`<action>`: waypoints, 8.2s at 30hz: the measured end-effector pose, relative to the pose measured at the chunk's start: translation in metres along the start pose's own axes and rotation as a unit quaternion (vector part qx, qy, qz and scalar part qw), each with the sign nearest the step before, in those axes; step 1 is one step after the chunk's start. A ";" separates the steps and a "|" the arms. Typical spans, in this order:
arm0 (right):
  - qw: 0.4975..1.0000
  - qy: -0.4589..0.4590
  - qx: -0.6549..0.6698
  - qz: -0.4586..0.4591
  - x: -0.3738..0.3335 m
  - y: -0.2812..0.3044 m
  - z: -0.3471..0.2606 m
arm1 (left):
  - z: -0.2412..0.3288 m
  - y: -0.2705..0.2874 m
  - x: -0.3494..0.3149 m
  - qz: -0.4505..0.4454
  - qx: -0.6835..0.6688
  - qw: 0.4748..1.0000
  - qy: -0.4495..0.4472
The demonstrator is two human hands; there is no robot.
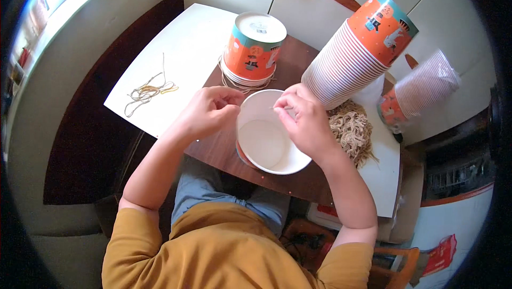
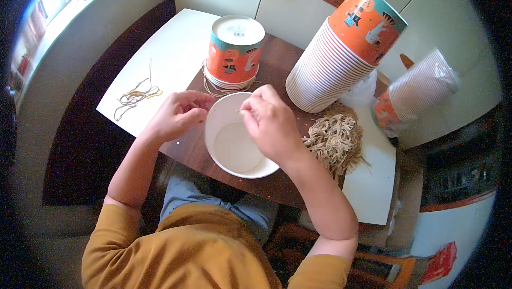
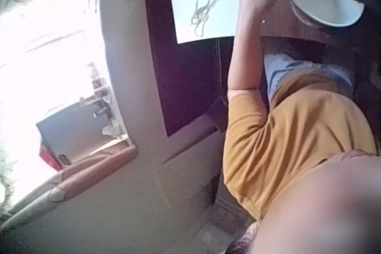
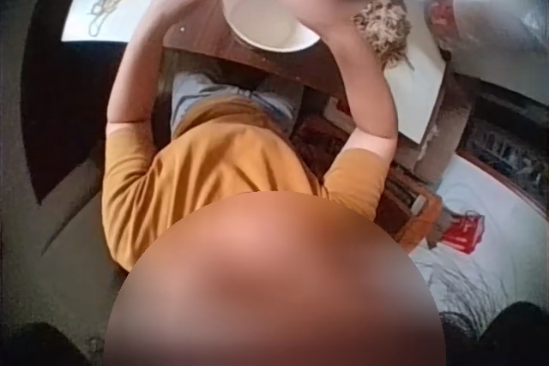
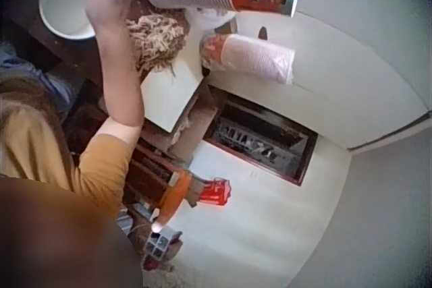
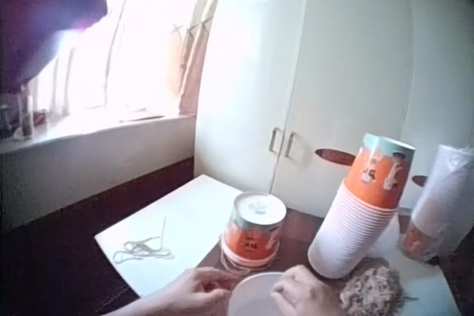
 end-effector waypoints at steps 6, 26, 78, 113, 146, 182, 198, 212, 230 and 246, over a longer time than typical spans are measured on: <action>0.968 -0.092 0.205 -0.115 0.009 -0.047 0.017 | 0.004 0.005 -0.011 0.055 -0.014 0.994 -0.091; 0.993 0.089 0.075 0.022 -0.012 0.007 -0.042 | 0.054 -0.034 -0.006 -0.145 0.020 0.988 -0.044; 0.935 -0.203 0.265 -0.120 0.014 -0.088 0.045 | 0.018 0.001 0.002 -0.005 0.140 0.987 -0.076; 0.902 -0.212 0.245 -0.285 -0.019 -0.060 0.016 | 0.004 -0.002 -0.010 0.020 0.127 0.988 -0.086; 0.984 -0.062 -0.125 -0.112 -0.053 0.004 -0.064 | 0.000 -0.034 -0.036 -0.062 -0.291 0.948 -0.114; 0.994 0.084 -0.062 -0.023 -0.025 0.011 -0.080 | 0.042 -0.034 -0.064 0.027 0.140 0.920 -0.364; 0.994 -0.023 -0.098 0.043 -0.052 -0.034 -0.083 | 0.074 -0.052 -0.098 0.182 0.361 0.820 -0.405; 0.973 -0.011 -0.127 0.194 -0.078 -0.045 -0.073 | -0.005 -0.043 -0.075 0.148 -0.088 0.973 -0.153; 0.723 -0.173 0.665 0.071 -0.056 -0.138 0.005 | -0.037 -0.039 -0.062 0.095 -0.297 0.949 -0.051; 0.622 -0.196 0.753 0.083 -0.057 -0.150 0.006 | -0.010 -0.029 -0.073 0.190 -0.082 0.973 -0.099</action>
Point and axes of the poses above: each hand's wrist, its own x-axis towards the middle knuckle, its own y-axis out of the back of the hand, z = x × y, the point moved 10 cm from there along x, towards the middle knuckle, and after that the axes turned 11 degrees about -z, right-handed, at the moved point
